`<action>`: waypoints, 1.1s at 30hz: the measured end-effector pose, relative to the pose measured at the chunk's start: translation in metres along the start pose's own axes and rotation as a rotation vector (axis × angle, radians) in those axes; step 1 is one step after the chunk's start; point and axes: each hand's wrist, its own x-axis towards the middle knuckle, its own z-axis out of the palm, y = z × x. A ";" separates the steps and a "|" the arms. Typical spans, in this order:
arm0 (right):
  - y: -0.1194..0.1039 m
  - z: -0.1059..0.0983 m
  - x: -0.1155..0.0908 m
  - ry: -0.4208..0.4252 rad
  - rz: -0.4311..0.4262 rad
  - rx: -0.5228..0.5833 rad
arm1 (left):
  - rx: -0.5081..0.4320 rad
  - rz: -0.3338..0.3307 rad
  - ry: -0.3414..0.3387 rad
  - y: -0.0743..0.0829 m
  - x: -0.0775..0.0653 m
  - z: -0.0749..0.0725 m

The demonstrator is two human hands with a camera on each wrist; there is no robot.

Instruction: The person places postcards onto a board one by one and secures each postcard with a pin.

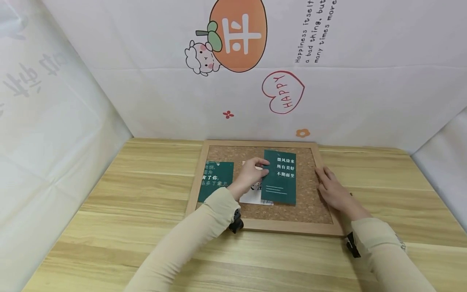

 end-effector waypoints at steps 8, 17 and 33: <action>0.000 0.000 0.000 0.007 0.020 -0.009 | 0.030 -0.018 -0.030 -0.001 0.000 0.013; 0.000 -0.001 0.002 -0.014 0.056 0.000 | 0.289 0.011 -0.174 -0.003 0.000 0.023; 0.000 -0.001 0.001 -0.020 0.054 -0.002 | 0.437 0.044 -0.169 -0.004 -0.005 0.041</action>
